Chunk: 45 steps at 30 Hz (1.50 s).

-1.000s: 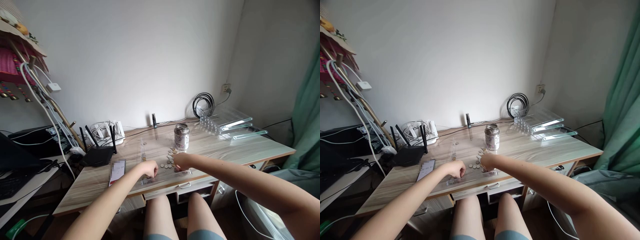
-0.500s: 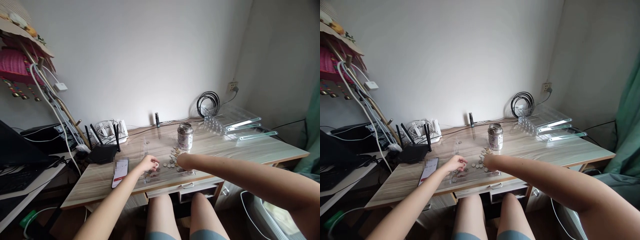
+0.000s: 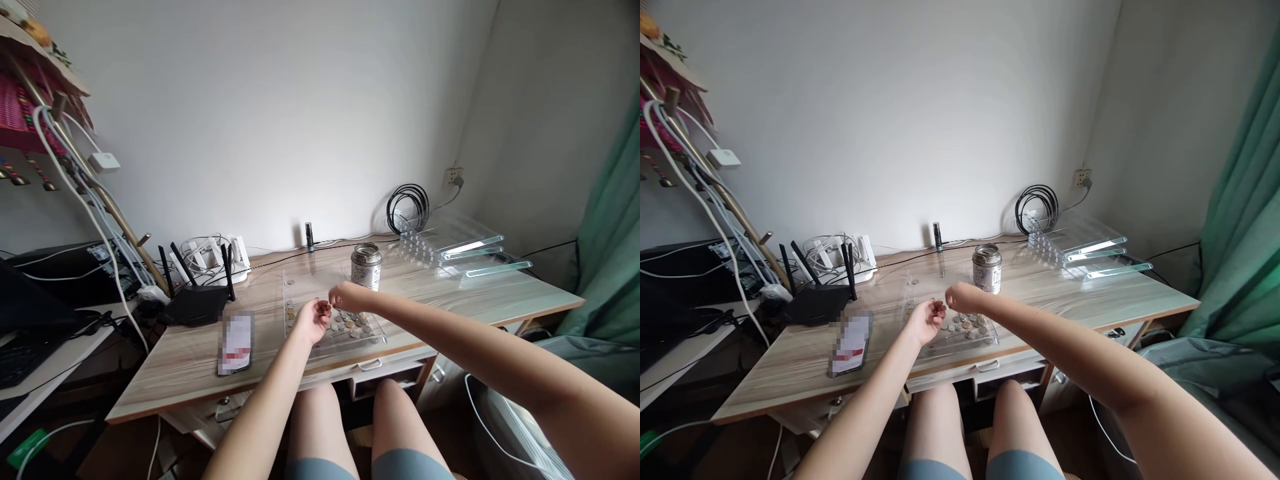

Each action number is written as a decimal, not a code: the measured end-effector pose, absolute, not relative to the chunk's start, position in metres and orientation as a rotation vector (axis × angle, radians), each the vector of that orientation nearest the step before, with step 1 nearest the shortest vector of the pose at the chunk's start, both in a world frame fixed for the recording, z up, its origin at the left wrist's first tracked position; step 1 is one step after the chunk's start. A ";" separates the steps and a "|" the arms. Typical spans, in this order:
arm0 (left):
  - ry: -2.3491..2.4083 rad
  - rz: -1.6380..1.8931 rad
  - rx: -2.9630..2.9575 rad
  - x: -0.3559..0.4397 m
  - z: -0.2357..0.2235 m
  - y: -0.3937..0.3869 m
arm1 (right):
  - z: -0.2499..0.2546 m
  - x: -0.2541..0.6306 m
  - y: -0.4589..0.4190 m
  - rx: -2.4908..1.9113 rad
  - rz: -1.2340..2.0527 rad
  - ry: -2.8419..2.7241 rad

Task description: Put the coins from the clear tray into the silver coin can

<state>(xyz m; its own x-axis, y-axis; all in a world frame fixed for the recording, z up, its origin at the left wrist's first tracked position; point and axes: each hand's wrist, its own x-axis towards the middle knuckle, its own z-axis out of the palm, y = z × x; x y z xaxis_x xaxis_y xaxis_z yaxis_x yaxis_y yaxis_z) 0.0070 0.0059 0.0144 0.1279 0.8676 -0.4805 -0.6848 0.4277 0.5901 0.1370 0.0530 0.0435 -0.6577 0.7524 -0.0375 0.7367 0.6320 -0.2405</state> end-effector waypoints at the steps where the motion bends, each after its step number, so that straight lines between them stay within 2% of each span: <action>1: 0.869 1.161 0.235 0.003 0.015 0.004 | 0.033 0.139 0.053 -1.291 0.348 -2.803; 5: 0.826 1.258 0.164 -0.014 0.014 -0.001 | -0.003 0.146 0.053 -1.338 0.358 -2.849; 9: 0.837 1.347 0.098 -0.014 0.007 0.000 | -0.012 0.150 0.055 -1.355 0.390 -2.862; 19: 0.912 1.307 0.020 0.004 -0.004 0.013 | 0.006 0.165 0.054 -1.347 0.226 -3.057; 25: 0.924 1.288 0.043 0.014 -0.010 0.012 | 0.011 0.162 0.062 -1.365 0.289 -3.075; 31: 0.901 1.228 0.094 0.022 -0.012 0.012 | 0.040 0.150 0.065 -1.262 0.342 -2.876; 34: 0.888 1.206 0.131 0.017 -0.008 0.013 | 0.047 0.146 0.058 -1.254 0.228 -2.755; 37: 0.894 1.203 0.169 0.005 -0.004 0.013 | 0.036 0.152 0.050 -1.286 0.060 -2.900; 39: 0.920 1.165 0.283 -0.002 -0.003 0.013 | 0.023 0.160 0.046 -1.232 0.076 -3.041; 45: 1.314 0.930 1.301 -0.009 -0.007 0.009 | 0.001 0.177 0.044 -1.188 0.252 -3.049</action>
<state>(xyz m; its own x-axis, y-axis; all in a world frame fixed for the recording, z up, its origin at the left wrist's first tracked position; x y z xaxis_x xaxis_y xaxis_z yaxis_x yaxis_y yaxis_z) -0.0085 0.0093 -0.0067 0.1055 0.9845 -0.1398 0.1958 0.1172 0.9736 0.1773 0.0436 0.0015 -0.7294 0.6586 -0.1850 0.6800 0.7275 -0.0916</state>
